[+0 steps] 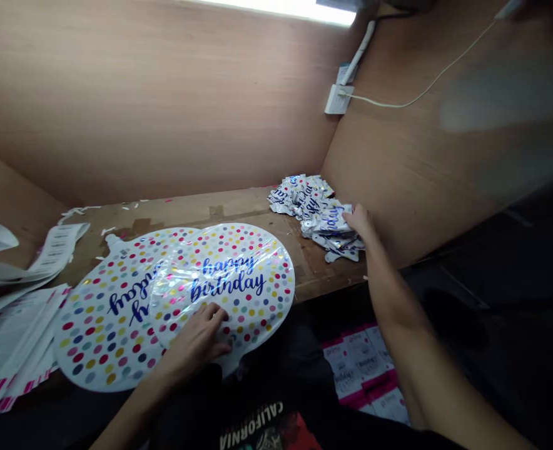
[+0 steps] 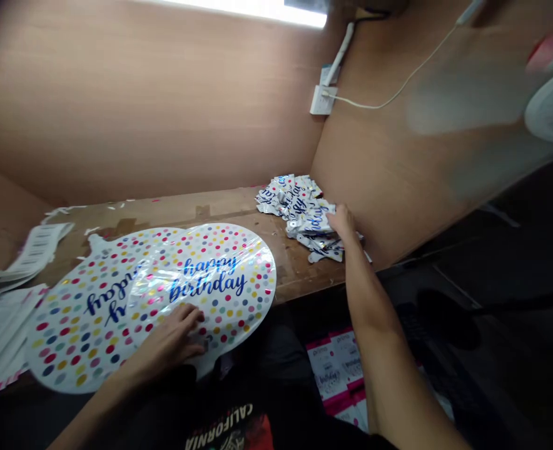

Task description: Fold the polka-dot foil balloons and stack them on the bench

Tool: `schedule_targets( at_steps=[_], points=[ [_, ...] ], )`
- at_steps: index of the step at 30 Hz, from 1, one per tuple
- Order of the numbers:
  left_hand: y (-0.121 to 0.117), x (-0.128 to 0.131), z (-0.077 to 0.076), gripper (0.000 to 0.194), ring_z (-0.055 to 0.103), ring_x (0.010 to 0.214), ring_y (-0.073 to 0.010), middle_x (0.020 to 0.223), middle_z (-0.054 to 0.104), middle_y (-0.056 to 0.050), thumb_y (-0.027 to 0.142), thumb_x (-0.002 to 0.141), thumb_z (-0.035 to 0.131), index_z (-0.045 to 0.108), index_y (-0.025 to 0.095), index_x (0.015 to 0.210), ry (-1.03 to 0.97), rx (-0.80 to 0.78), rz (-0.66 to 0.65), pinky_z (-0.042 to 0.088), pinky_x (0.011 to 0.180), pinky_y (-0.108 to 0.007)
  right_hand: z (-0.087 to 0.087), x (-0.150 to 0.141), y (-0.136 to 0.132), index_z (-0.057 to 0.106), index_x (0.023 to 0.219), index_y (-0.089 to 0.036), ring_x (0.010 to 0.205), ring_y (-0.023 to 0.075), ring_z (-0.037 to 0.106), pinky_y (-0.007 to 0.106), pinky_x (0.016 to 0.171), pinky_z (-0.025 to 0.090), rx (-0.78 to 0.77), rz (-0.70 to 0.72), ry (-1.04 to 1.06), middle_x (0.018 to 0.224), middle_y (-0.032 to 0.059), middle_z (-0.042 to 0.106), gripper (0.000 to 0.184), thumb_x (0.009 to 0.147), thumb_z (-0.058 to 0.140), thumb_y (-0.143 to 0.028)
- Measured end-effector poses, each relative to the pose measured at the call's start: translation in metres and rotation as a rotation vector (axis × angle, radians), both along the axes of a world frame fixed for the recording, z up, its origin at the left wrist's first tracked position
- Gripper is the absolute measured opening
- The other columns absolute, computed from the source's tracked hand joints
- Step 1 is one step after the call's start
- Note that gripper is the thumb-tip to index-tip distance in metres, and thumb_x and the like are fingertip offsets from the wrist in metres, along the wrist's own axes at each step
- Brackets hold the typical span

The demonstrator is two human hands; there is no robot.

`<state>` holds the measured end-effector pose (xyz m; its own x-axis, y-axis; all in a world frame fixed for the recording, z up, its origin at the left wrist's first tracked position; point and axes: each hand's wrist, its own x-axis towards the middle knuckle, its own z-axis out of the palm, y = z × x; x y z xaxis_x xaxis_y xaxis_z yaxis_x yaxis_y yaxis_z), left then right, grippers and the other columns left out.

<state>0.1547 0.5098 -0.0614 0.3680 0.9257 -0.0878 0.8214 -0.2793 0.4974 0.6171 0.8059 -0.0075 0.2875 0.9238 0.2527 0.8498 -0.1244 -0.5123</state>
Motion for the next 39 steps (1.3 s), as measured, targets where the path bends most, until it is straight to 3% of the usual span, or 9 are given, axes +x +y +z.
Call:
schedule_targets(
  at_steps=[6,10,15,17,19,23,27,32,39],
  points=[
    [0.013,-0.008,-0.018,0.009,0.055,0.092,-0.0236,0.100,0.064,-0.008,0.025,0.094,0.054,0.061,0.021,0.090,0.024,0.038,-0.069,0.043,0.081,-0.035,-0.041,-0.009,-0.002,0.068,0.133,-0.014,0.129,0.0355,0.056,0.051,0.108,0.039,-0.347,0.181,-0.416,0.136,0.0241,0.063,0.040,0.101,0.054,-0.034],
    [0.027,-0.014,-0.018,0.033,0.054,0.077,-0.0199,0.081,0.063,-0.006,0.040,0.099,0.050,0.060,0.020,0.075,-0.161,-0.115,-0.003,0.039,0.074,-0.031,-0.046,-0.052,-0.033,0.064,0.139,-0.011,0.132,0.0435,0.049,0.062,0.109,0.034,-0.052,0.160,-0.352,0.141,0.0280,0.057,0.049,0.099,0.058,-0.039],
    [0.041,-0.019,-0.007,0.037,0.048,0.064,-0.0159,0.070,0.060,-0.002,0.045,0.097,0.052,0.062,0.019,0.073,-0.293,-0.259,0.127,0.033,0.062,-0.028,-0.044,-0.155,-0.136,0.062,0.143,-0.023,0.121,0.0322,0.059,0.043,0.103,0.044,-0.062,1.234,-0.073,0.137,0.0143,0.065,0.057,0.092,0.072,-0.047],
    [0.046,-0.019,-0.003,0.038,0.045,0.061,-0.0149,0.066,0.057,-0.001,0.045,0.098,0.051,0.060,0.018,0.072,-0.283,-0.316,0.142,0.031,0.059,-0.028,-0.050,-0.189,-0.170,0.067,0.132,-0.023,0.116,0.0307,0.060,0.042,0.100,0.042,-0.013,1.374,-0.181,0.129,0.0137,0.068,0.041,0.094,0.071,-0.037],
    [0.049,-0.020,0.003,0.041,0.043,0.060,-0.0146,0.064,0.054,0.000,0.044,0.100,0.047,0.060,0.018,0.072,-0.273,-0.349,0.145,0.031,0.059,-0.028,-0.057,-0.207,-0.184,0.072,0.110,-0.020,0.101,0.0263,0.061,0.039,0.092,0.040,0.040,1.410,-0.278,0.107,0.0120,0.071,0.016,0.100,0.061,-0.026],
    [0.042,-0.026,0.015,0.035,0.058,0.082,-0.0201,0.094,0.065,-0.005,0.051,0.097,0.059,0.070,0.017,0.103,-0.342,-0.241,0.094,0.043,0.074,-0.029,-0.058,-0.211,-0.174,0.066,0.092,-0.017,0.080,0.0207,0.054,0.033,0.076,0.037,0.077,1.362,-0.226,0.088,0.0094,0.066,0.026,0.107,0.045,-0.022],
    [0.016,-0.031,0.010,0.079,0.055,0.112,-0.0297,0.127,0.057,-0.012,0.053,0.066,0.093,0.060,0.022,0.130,-0.224,-0.037,-0.048,0.046,0.093,-0.036,-0.051,-0.204,-0.178,0.064,0.097,-0.018,0.086,0.0236,0.054,0.035,0.078,0.038,0.083,1.436,-0.205,0.093,0.0103,0.065,0.026,0.106,0.052,-0.039],
    [0.012,-0.040,-0.017,0.021,0.056,0.089,-0.0222,0.095,0.063,-0.007,0.039,0.092,0.070,0.065,0.018,0.088,-0.170,-0.068,-0.074,0.042,0.081,-0.031,-0.070,-0.200,-0.198,0.064,0.109,-0.019,0.099,0.0282,0.054,0.040,0.086,0.041,-0.018,1.568,-0.389,0.111,0.0127,0.063,0.051,0.088,0.073,-0.064],
    [0.055,-0.049,-0.013,0.041,0.045,0.059,-0.0148,0.060,0.055,0.000,0.047,0.092,0.057,0.056,0.019,0.062,-0.309,-0.249,0.212,0.029,0.060,-0.028,-0.078,-0.214,-0.196,0.056,0.136,-0.018,0.111,0.0324,0.056,0.042,0.092,0.042,-0.010,1.363,-0.421,0.125,0.0166,0.062,0.069,0.084,0.080,-0.057]
  ],
)
